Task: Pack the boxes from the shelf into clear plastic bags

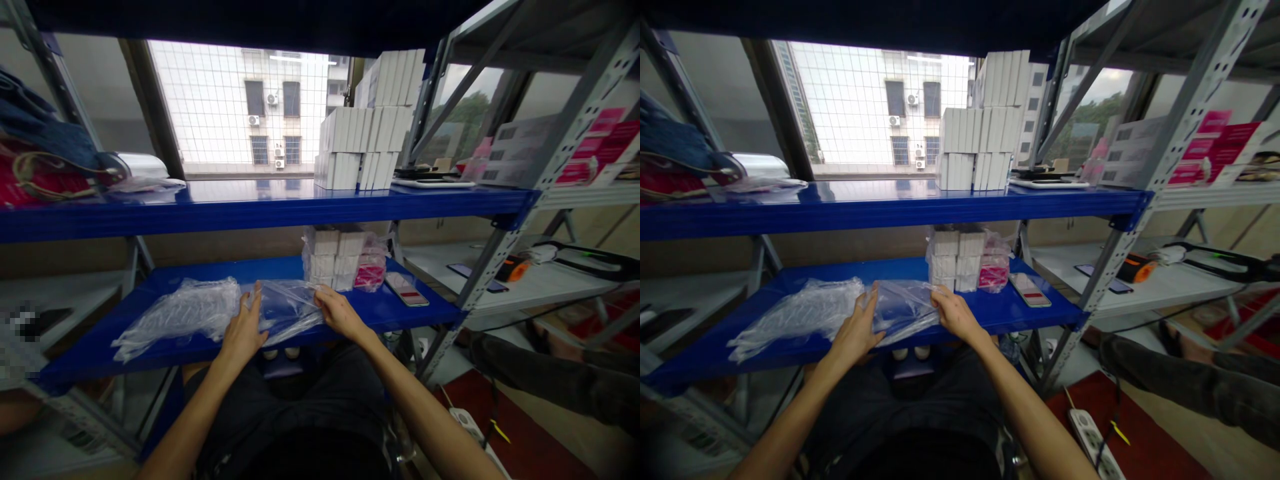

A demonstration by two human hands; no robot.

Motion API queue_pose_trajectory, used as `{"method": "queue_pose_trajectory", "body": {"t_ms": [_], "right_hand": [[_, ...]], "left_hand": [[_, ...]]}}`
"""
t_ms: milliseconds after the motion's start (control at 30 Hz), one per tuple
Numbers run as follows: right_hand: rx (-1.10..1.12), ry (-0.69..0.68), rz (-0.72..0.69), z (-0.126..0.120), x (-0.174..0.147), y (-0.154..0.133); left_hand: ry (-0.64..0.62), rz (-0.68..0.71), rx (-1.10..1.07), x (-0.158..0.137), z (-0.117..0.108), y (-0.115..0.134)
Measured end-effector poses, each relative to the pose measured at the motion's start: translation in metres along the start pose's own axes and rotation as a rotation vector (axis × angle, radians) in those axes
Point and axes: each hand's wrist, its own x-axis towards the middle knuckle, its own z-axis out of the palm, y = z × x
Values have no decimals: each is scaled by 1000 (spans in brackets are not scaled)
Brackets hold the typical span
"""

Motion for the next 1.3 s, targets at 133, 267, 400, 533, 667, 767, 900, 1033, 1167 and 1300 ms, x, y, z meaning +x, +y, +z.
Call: {"method": "queue_pose_trajectory", "body": {"t_ms": [133, 267, 400, 533, 667, 767, 900, 1033, 1167, 1300], "right_hand": [[-8, -24, -46, -7, -4, -1], [-169, -113, 11, -8, -7, 0], [-322, -152, 290, -1, -6, 3], [-307, -229, 422, 7, -4, 5], [-299, -248, 460, 10, -2, 7], [-234, -312, 481, 12, -3, 14], [-103, -375, 419, 8, -4, 26], [-93, -428, 404, -5, 4, 29], [-151, -422, 322, -19, 21, 20], [-249, -317, 146, -15, 36, 9]], "left_hand": [[-14, -16, 1, 0, -4, 0], [-2, -19, 16, 0, -6, -1], [-22, -13, 43, 0, -3, 3], [-62, -26, 42, 0, 0, 9], [-90, -59, 54, 0, 0, 9], [-90, -69, 42, 2, 0, 3], [-115, -55, -3, 8, -1, -9], [-142, -24, -57, 19, -6, -14], [91, 238, -35, 27, -14, -3], [172, 514, -21, 31, -14, 12]]}}
